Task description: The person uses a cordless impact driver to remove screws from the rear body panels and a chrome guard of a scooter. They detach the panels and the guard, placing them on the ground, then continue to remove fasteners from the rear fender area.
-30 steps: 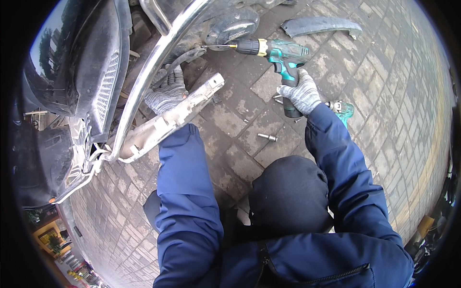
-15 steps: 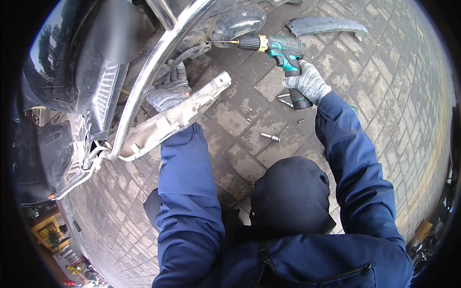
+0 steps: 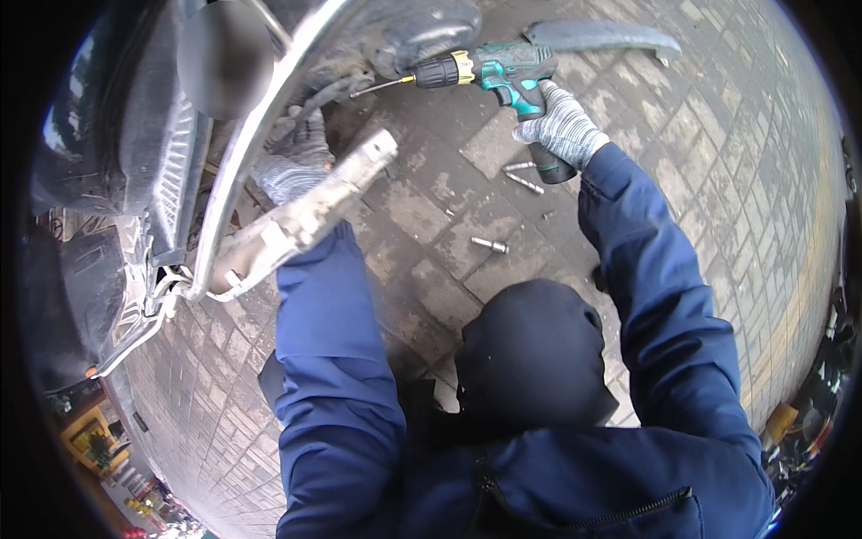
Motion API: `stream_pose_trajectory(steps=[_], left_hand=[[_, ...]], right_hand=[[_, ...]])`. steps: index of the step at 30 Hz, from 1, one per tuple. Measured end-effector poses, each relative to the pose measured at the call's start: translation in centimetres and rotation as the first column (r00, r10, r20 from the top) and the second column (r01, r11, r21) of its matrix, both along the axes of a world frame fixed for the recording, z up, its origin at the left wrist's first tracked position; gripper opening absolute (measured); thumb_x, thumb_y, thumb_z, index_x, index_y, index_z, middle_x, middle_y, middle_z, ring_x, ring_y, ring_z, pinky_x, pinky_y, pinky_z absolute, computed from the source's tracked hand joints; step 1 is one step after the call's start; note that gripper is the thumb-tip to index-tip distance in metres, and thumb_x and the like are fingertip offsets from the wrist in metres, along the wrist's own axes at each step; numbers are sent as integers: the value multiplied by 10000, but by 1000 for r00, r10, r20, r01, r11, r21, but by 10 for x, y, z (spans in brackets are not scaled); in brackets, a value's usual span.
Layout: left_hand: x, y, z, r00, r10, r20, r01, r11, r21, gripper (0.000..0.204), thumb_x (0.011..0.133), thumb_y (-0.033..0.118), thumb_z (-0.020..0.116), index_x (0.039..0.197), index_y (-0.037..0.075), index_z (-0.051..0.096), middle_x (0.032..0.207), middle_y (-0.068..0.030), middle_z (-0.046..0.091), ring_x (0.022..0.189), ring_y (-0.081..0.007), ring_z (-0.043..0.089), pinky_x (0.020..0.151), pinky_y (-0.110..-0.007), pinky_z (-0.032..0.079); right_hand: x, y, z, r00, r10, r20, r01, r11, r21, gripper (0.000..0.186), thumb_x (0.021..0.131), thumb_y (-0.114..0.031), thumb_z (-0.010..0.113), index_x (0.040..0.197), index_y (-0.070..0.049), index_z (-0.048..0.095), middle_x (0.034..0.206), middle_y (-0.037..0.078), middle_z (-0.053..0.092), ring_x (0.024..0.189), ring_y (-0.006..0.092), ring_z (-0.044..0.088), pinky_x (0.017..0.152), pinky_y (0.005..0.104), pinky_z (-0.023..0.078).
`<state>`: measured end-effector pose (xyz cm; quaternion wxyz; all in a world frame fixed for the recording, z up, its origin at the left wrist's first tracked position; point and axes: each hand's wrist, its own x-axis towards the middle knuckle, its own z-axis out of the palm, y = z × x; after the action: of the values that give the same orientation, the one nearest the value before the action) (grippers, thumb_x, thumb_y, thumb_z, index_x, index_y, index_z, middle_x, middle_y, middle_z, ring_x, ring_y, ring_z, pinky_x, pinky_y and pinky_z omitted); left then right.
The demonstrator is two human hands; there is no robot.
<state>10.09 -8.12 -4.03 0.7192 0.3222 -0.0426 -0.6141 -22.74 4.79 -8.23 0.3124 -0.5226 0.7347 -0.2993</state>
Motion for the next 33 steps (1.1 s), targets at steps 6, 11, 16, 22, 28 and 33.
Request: stream_pose_trajectory(steps=[6,11,16,22,28,33], left_hand=[[5,1,-4,998,-23,-53,21,999,-34,287,882,294,530,853,17,601,724,-119,632,861,-381,627,921,-681,399],[9,-4,-7,993,-63,-101,67,997,42,494,874,367,560,1163,-15,439,1177,-214,514,1098,-388,536,925,-581,474],[19,-13,-11,996,-67,-58,73,990,117,415,910,370,493,799,-26,553,802,-166,613,896,-380,635,862,-641,481],[23,-13,-16,996,-83,-28,84,996,40,443,916,388,492,835,-43,555,912,-204,621,996,-389,609,898,-653,458],[27,-17,-15,991,-116,-70,121,990,71,494,916,431,483,871,-55,560,1023,-242,624,1037,-397,594,933,-661,425],[41,10,-28,618,-747,-245,639,659,-396,531,908,428,462,1132,-52,509,1232,-245,524,1216,-379,473,1043,-567,362]], right_hand=[[-4,128,-74,745,-337,575,212,938,275,537,601,-98,771,1085,-37,546,898,75,617,855,178,589,764,332,493],[1,244,-118,921,-380,82,295,820,491,610,588,-96,778,1127,-26,501,919,69,625,841,200,584,788,315,489],[9,257,-142,941,-335,-47,330,880,341,515,639,-196,761,1058,-49,501,911,153,645,874,312,629,784,366,501],[21,219,-76,843,-102,-528,422,734,531,652,772,-464,655,1226,-24,496,1163,203,562,1017,329,601,860,398,492],[23,101,-79,896,60,-440,63,964,260,536,776,-260,669,1266,-105,517,1231,203,535,1088,344,560,923,404,463],[32,51,-115,811,355,-464,-93,862,498,534,725,-224,684,1218,-76,544,1252,216,527,1104,362,557,922,406,472]])
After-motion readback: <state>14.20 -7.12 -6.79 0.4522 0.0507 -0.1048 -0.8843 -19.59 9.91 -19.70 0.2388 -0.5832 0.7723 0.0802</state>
